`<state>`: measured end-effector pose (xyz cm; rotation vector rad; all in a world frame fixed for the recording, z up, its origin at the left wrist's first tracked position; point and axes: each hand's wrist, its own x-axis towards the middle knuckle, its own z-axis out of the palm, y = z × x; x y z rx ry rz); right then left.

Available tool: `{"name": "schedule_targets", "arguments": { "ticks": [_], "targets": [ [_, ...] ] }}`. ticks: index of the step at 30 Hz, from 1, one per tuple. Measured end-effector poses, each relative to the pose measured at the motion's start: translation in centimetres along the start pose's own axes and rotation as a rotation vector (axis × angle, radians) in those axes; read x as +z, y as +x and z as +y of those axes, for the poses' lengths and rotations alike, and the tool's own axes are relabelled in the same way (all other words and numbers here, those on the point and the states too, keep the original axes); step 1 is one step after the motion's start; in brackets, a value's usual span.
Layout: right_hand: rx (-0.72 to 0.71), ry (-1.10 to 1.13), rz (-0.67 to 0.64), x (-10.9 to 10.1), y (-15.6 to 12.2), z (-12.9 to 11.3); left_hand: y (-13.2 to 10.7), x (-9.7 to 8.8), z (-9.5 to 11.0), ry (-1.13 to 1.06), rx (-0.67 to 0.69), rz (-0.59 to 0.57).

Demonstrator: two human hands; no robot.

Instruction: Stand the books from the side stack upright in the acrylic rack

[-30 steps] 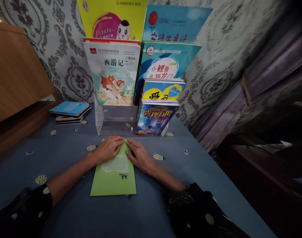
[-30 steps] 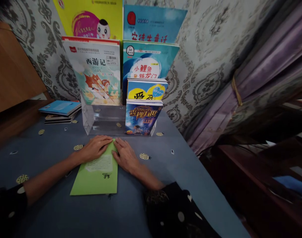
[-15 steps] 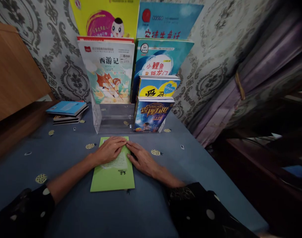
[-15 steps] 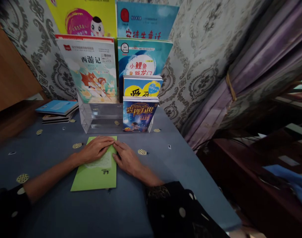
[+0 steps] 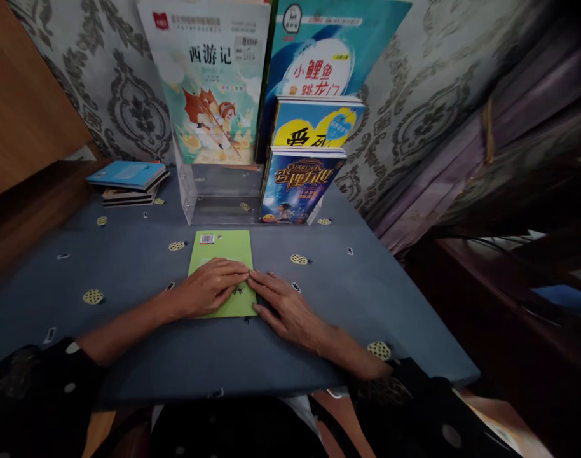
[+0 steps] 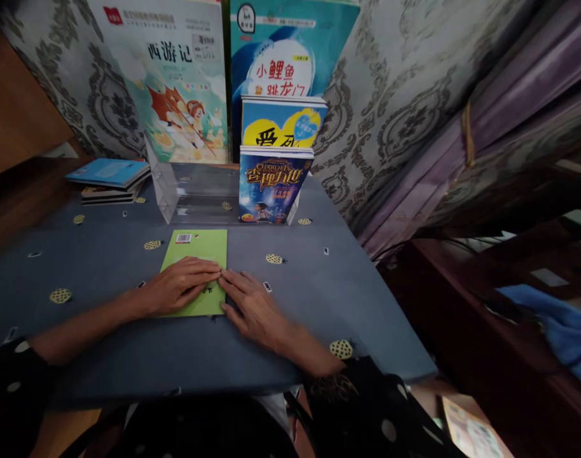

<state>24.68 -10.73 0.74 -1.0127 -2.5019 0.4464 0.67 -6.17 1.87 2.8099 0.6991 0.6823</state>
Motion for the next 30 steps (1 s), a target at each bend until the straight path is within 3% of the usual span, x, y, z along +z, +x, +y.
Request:
{"name": "schedule_targets", "arguments": {
  "ticks": [8, 13, 19, 23, 27, 30],
  "targets": [
    [-0.051, -0.024, -0.05, -0.3, -3.2, -2.7, -2.8, -0.2, 4.3, -0.043, 0.006, -0.04],
    [-0.06, -0.059, -0.059, -0.2, -3.5, -3.0, -4.3, -0.4, 5.1, 0.02, 0.035, -0.043],
    [-0.061, -0.083, -0.028, -0.1, -3.4, -3.0, -6.0, -1.9, 5.3, 0.017, 0.046, -0.068],
    [-0.081, -0.096, -0.02, -0.5, -2.7, -3.3, -6.4, -3.1, 3.0, -0.057, -0.048, -0.025],
    [-0.124, -0.029, -0.071, -0.4, 0.3, -4.4, -5.4, -3.7, -2.7, 0.034, -0.239, 0.075],
    [-0.153, -0.012, -0.126, 0.5, 3.5, -5.6, -4.5, -3.8, -6.7, 0.092, -0.369, 0.048]
  ]
}}
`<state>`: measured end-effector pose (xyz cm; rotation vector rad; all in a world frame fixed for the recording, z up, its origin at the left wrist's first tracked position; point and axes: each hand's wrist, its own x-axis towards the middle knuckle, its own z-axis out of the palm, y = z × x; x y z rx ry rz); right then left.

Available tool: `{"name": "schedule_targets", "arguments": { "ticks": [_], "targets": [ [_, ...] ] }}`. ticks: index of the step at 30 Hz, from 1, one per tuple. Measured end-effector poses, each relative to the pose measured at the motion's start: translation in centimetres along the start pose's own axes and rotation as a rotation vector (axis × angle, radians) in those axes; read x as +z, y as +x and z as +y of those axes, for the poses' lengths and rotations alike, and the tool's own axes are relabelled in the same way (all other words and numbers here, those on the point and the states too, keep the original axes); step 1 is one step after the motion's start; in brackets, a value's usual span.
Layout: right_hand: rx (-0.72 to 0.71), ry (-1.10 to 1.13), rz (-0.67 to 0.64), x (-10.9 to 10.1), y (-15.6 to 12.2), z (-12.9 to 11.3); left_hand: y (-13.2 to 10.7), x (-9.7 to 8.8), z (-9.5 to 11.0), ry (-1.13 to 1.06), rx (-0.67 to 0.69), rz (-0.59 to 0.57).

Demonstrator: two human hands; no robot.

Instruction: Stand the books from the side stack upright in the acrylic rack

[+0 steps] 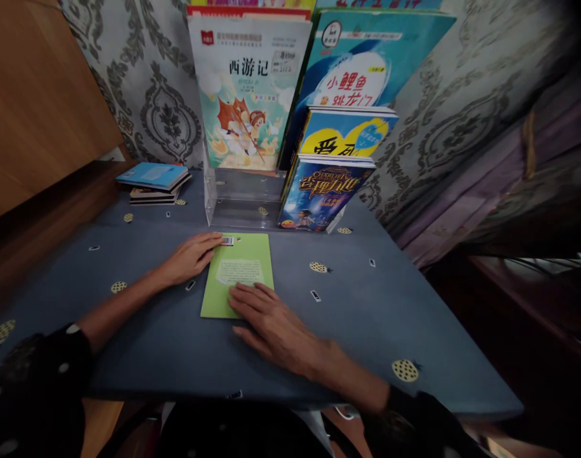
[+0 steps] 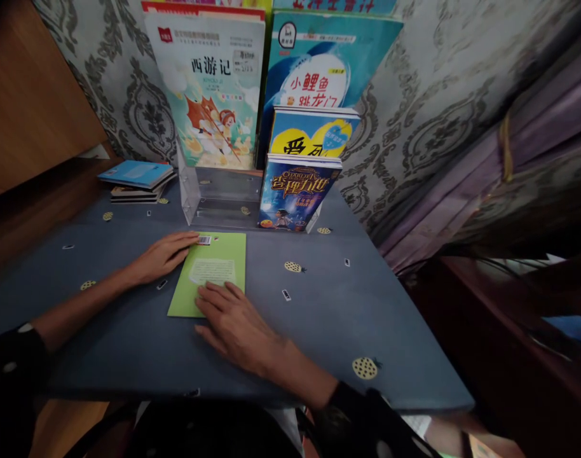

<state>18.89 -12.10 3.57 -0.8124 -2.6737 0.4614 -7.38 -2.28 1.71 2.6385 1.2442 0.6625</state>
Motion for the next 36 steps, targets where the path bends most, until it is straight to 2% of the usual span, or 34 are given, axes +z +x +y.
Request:
{"name": "schedule_targets", "arguments": {
  "ticks": [3, 6, 11, 15, 21, 25, 30, 33, 36],
  "targets": [
    [-0.013, -0.007, -0.047, 1.0, 2.6, -0.4, 0.5, 0.3, -1.5, 0.008, -0.02, -0.026],
    [-0.026, -0.013, -0.074, 1.8, 3.1, -0.5, -1.2, 0.3, -1.0, 0.005, 0.044, 0.01],
    [-0.032, 0.022, -0.073, 2.2, 0.9, -0.6, -5.4, -0.3, 2.6, 0.011, 0.171, 0.106],
    [-0.045, 0.049, -0.041, 2.1, -1.1, -0.7, -8.1, -0.9, 5.4, 0.057, 0.228, 0.088],
    [-0.013, 0.067, -0.012, 1.7, -3.4, -0.5, -10.2, -1.2, 7.7, 0.103, 0.258, 0.024],
    [0.026, 0.038, 0.008, 1.5, -4.3, 0.0, -9.8, -0.7, 9.2, 0.1, 0.31, -0.038],
    [0.098, 0.009, 0.008, 0.6, -4.5, 1.3, -7.7, -0.1, 10.5, 0.059, 0.361, -0.121],
    [0.145, 0.012, 0.037, -0.2, -3.9, 3.1, -5.7, -0.2, 9.5, 0.024, 0.351, -0.181],
    [0.199, 0.008, 0.071, -0.8, -2.2, 5.5, -3.1, 0.2, 6.6, 0.033, 0.263, -0.177]
  ]
}}
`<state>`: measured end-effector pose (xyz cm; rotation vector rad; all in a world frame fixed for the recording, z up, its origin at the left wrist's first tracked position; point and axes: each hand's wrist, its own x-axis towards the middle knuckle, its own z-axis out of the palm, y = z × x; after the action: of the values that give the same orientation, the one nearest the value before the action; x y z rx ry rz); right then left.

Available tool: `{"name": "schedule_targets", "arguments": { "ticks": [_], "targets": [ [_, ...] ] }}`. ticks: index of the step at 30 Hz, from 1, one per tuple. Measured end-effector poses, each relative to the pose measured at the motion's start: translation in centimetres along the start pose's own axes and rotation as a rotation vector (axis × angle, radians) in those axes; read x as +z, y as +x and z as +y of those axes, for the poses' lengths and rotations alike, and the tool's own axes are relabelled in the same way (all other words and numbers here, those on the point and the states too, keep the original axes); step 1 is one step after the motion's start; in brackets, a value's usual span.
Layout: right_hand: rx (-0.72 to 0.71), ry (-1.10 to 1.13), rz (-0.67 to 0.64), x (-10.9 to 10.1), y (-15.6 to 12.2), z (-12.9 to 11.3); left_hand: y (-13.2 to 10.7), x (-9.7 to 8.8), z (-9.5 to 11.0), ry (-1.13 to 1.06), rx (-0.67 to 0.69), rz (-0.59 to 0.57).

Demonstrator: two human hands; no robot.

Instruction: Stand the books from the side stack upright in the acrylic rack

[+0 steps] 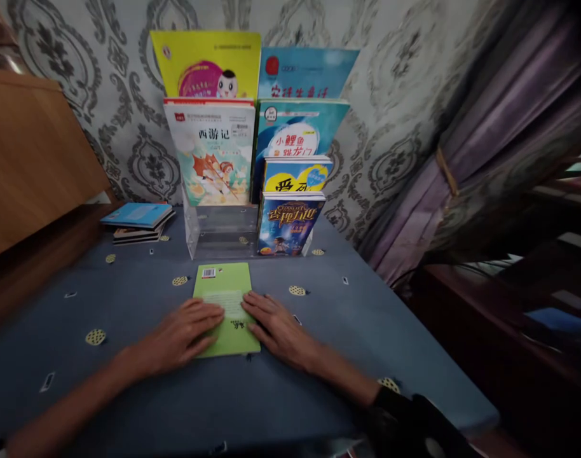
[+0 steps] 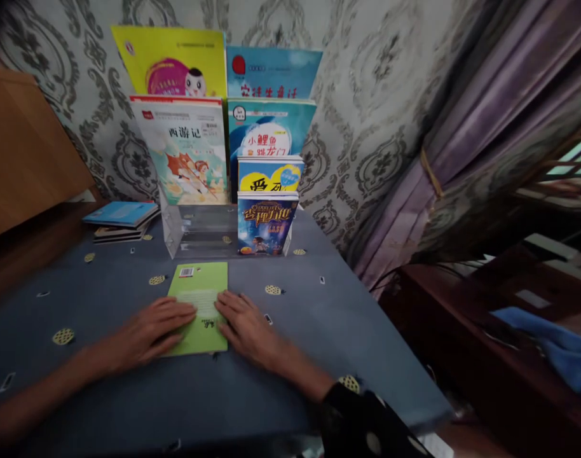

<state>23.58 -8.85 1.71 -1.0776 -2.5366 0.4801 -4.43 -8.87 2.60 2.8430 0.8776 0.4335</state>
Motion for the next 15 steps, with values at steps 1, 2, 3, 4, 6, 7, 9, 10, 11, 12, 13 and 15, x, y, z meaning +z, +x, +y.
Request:
{"name": "schedule_targets", "arguments": {
  "ticks": [1, 2, 3, 4, 6, 7, 9, 10, 11, 12, 13, 15],
  "targets": [
    [0.019, -0.005, 0.007, -0.1, 0.9, 0.7, 0.6, 0.2, -1.4, 0.02, -0.051, 0.014],
    [0.036, -0.012, 0.011, -0.1, 1.9, 1.3, 1.3, 0.4, -2.8, 0.049, -0.116, 0.028],
    [0.05, -0.019, 0.017, -0.2, 2.9, 1.9, 1.8, 0.6, -4.1, 0.075, -0.188, 0.049],
    [0.062, -0.026, 0.025, -0.2, 3.7, 2.3, 2.3, 0.9, -5.2, 0.091, -0.245, 0.062],
    [0.073, -0.033, 0.038, -0.3, 5.0, 2.8, 2.8, 1.5, -6.8, 0.105, -0.312, 0.073],
    [0.073, -0.035, 0.04, -0.3, 5.2, 2.8, 2.9, 1.8, -7.2, 0.107, -0.319, 0.078],
    [0.06, -0.037, 0.033, -0.5, 4.9, 2.5, 2.7, 2.2, -7.3, 0.113, -0.301, 0.102],
    [0.048, -0.037, 0.019, -0.7, 4.4, 2.3, 2.4, 2.5, -7.0, 0.121, -0.279, 0.124],
    [0.03, -0.034, -0.003, -0.8, 3.6, 2.0, 2.1, 2.7, -6.7, 0.133, -0.257, 0.15],
    [0.011, -0.027, -0.025, -0.9, 2.7, 1.7, 1.7, 2.8, -6.2, 0.145, -0.223, 0.179],
    [-0.008, -0.019, -0.05, -1.0, 1.7, 1.4, 1.4, 3.0, -5.7, 0.158, -0.19, 0.207],
    [-0.046, -0.01, -0.077, -1.0, -0.4, 1.0, 0.6, 3.1, -4.5, 0.179, -0.133, 0.255]
  ]
}}
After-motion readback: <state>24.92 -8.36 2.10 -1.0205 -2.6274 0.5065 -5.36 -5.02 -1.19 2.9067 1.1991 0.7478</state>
